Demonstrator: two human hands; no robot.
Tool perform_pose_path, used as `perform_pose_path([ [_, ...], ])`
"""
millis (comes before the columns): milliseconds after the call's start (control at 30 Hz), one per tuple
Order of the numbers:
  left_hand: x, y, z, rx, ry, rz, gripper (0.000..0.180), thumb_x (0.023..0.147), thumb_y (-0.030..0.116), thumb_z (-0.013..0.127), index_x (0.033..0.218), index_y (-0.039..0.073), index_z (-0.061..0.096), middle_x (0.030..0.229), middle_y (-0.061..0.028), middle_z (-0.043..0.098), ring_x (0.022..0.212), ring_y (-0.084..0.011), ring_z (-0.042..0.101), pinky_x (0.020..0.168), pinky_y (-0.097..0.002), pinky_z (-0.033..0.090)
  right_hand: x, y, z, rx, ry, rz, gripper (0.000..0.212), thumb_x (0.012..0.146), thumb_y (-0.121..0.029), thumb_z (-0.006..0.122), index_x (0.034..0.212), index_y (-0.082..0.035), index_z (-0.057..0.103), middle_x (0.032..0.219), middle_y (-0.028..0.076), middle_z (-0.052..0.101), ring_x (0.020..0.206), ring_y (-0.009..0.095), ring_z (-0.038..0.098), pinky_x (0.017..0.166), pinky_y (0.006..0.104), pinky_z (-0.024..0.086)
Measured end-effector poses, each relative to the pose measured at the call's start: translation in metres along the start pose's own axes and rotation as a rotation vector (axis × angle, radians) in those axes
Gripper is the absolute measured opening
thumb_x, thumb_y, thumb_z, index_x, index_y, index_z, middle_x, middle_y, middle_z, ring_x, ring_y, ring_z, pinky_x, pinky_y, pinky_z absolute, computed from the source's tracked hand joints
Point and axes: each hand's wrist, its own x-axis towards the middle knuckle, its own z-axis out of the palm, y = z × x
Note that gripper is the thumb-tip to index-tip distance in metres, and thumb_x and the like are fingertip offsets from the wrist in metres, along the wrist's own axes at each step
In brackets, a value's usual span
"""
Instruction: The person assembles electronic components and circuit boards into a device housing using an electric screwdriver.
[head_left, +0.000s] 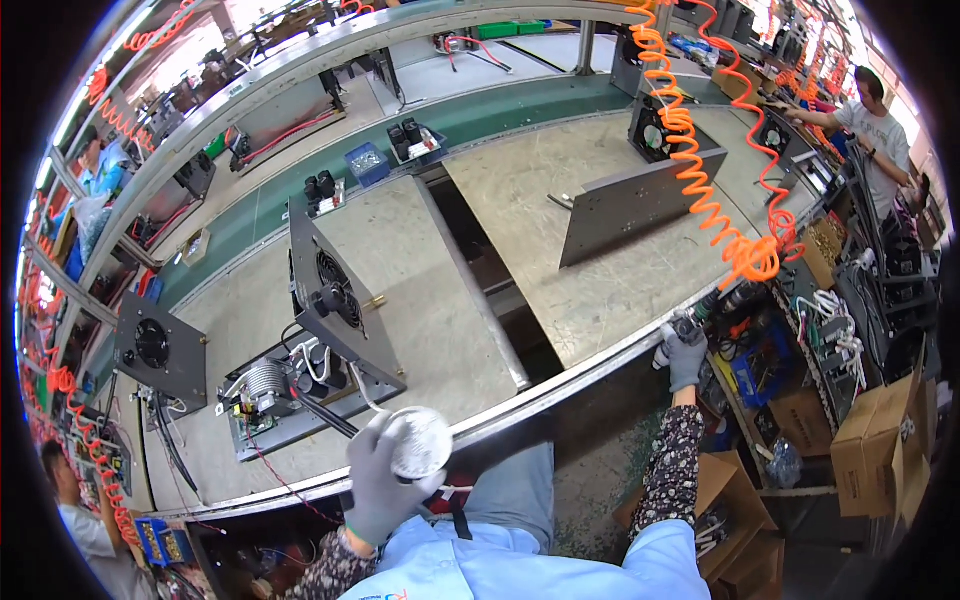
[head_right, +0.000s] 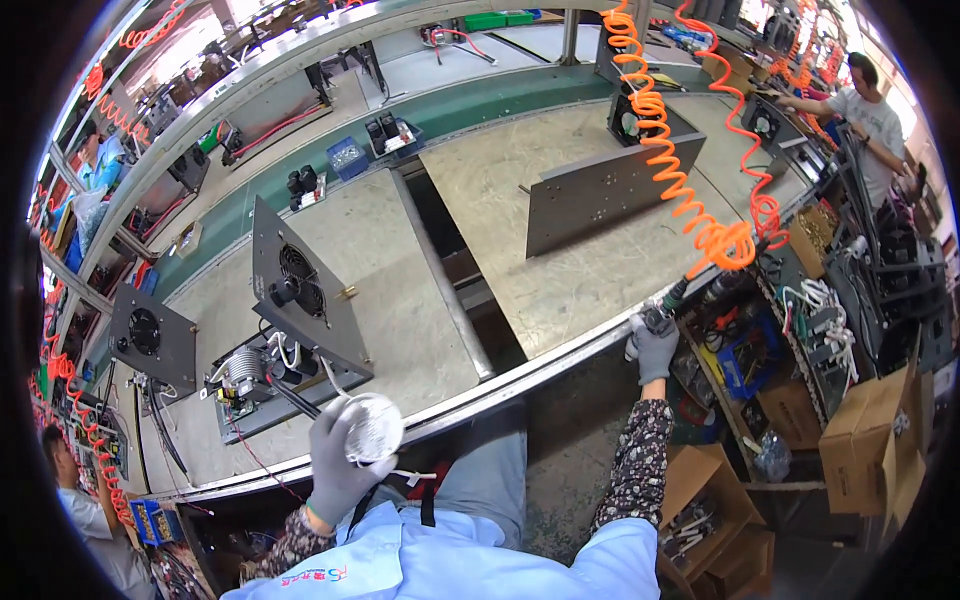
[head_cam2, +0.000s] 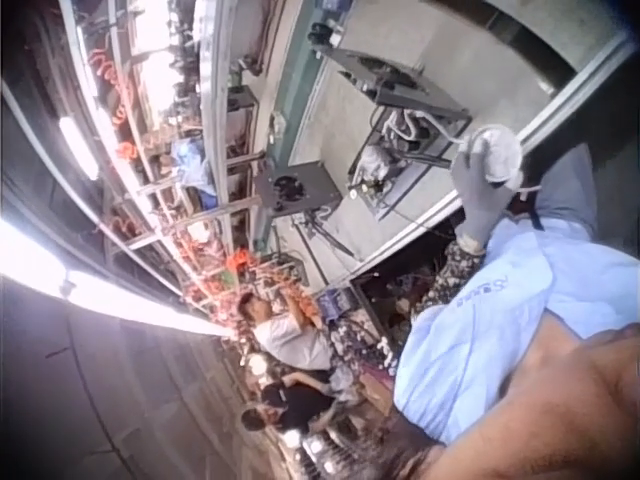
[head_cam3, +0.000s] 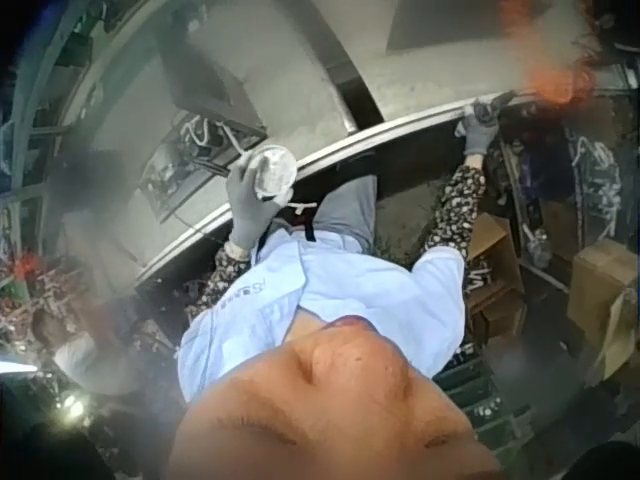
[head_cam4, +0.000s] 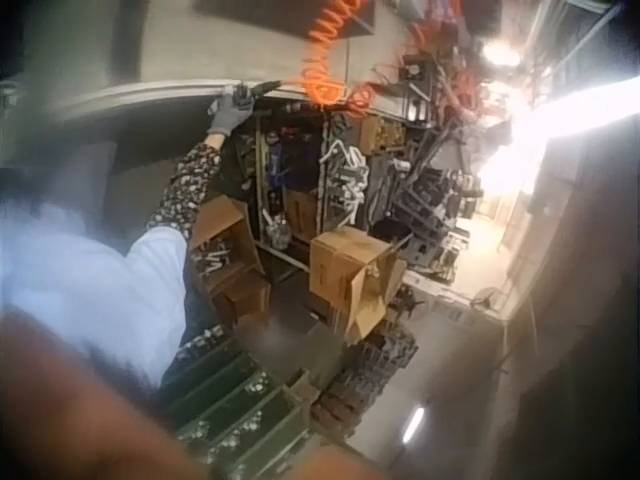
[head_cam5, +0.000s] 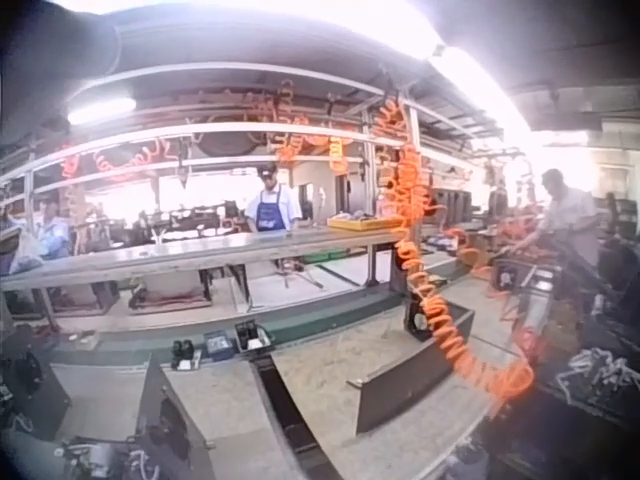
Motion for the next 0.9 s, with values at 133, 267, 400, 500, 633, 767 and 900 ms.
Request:
perform_pose_path([
  [133, 0.08, 0.005, 0.064, -0.038, 0.063, 0.114, 0.066, 0.055, 0.028, 0.078, 0.111, 0.005, 0.052, 0.116, -0.0169, 0.051, 0.103, -0.0354, 0.05, 0.087, -0.0443, 0.04, 0.006, 0.022, -0.015, 0.034, 0.113, -0.062, 0.035, 0.072, 0.003, 0.069, 0.101, -0.007, 0.052, 0.069, -0.002, 0.051, 0.049, 0.007, 0.045, 0.038, 0.0224, 0.035],
  [267, 0.17, -0.009, 0.148, -0.049, 0.144, 0.164, 0.068, 0.055, 0.033, 0.077, 0.113, 0.007, 0.053, 0.116, -0.0161, 0.051, 0.104, -0.0334, 0.051, 0.087, -0.0438, 0.038, -0.002, 0.009, -0.013, 0.157, 0.11, 0.027, 0.047, 0.072, 0.004, 0.068, 0.111, -0.008, 0.047, 0.07, -0.002, 0.049, 0.049, 0.007, 0.042, 0.038, 0.0221, 0.033],
  [400, 0.243, -0.007, 0.211, -0.047, 0.216, 0.15, 0.067, 0.056, 0.037, 0.076, 0.112, 0.007, 0.055, 0.116, -0.0148, 0.052, 0.104, -0.0315, 0.051, 0.086, -0.0425, 0.038, -0.006, 0.012, -0.015, 0.092, 0.12, -0.033, 0.05, 0.074, 0.004, 0.064, 0.119, -0.005, 0.044, 0.079, -0.001, 0.05, 0.061, 0.007, 0.046, 0.049, 0.0224, 0.04],
  [500, 0.277, -0.007, 0.238, 0.043, 0.195, 0.033, 0.058, 0.058, 0.041, 0.074, 0.104, 0.008, 0.059, 0.104, -0.0108, 0.057, 0.095, -0.0287, 0.054, 0.08, -0.0412, 0.041, -0.014, 0.028, -0.017, 0.03, 0.067, -0.013, 0.051, 0.075, 0.001, 0.065, 0.12, -0.003, 0.042, 0.096, 0.002, 0.051, 0.082, 0.011, 0.051, 0.068, 0.024, 0.045],
  [633, 0.301, 0.04, 0.199, 0.021, -0.325, -0.223, 0.058, 0.058, 0.043, 0.072, 0.103, 0.008, 0.06, 0.106, -0.015, 0.056, 0.102, -0.0289, 0.051, 0.085, -0.0436, 0.036, -0.032, 0.011, -0.014, -0.164, 0.084, -0.036, 0.063, 0.079, -0.006, 0.067, 0.132, 0.002, 0.033, 0.125, 0.01, 0.045, 0.115, 0.02, 0.043, 0.101, 0.0313, 0.033],
  [767, 0.248, 0.036, 0.226, -0.112, -0.085, -0.097, 0.062, 0.068, 0.037, 0.068, 0.115, 0.002, 0.047, 0.119, -0.0227, 0.044, 0.112, -0.0338, 0.042, 0.087, -0.0469, 0.037, -0.047, 0.016, -0.031, -0.233, 0.201, 0.063, 0.062, 0.081, -0.004, 0.062, 0.134, 0.006, 0.03, 0.134, 0.017, 0.038, 0.118, 0.021, 0.042, 0.101, 0.0318, 0.034],
  [900, 0.1, 0.009, 0.12, -0.49, 0.081, 0.132, 0.025, 0.076, 0.022, 0.065, 0.096, 0.008, 0.061, 0.088, -0.0118, 0.058, 0.084, -0.0294, 0.055, 0.075, -0.0383, 0.043, -0.106, 0.001, 0.019, -0.497, 0.341, -0.011, 0.037, 0.084, -0.007, 0.061, 0.116, 0.005, 0.047, 0.109, 0.013, 0.054, 0.094, 0.019, 0.054, 0.086, 0.0292, 0.043],
])
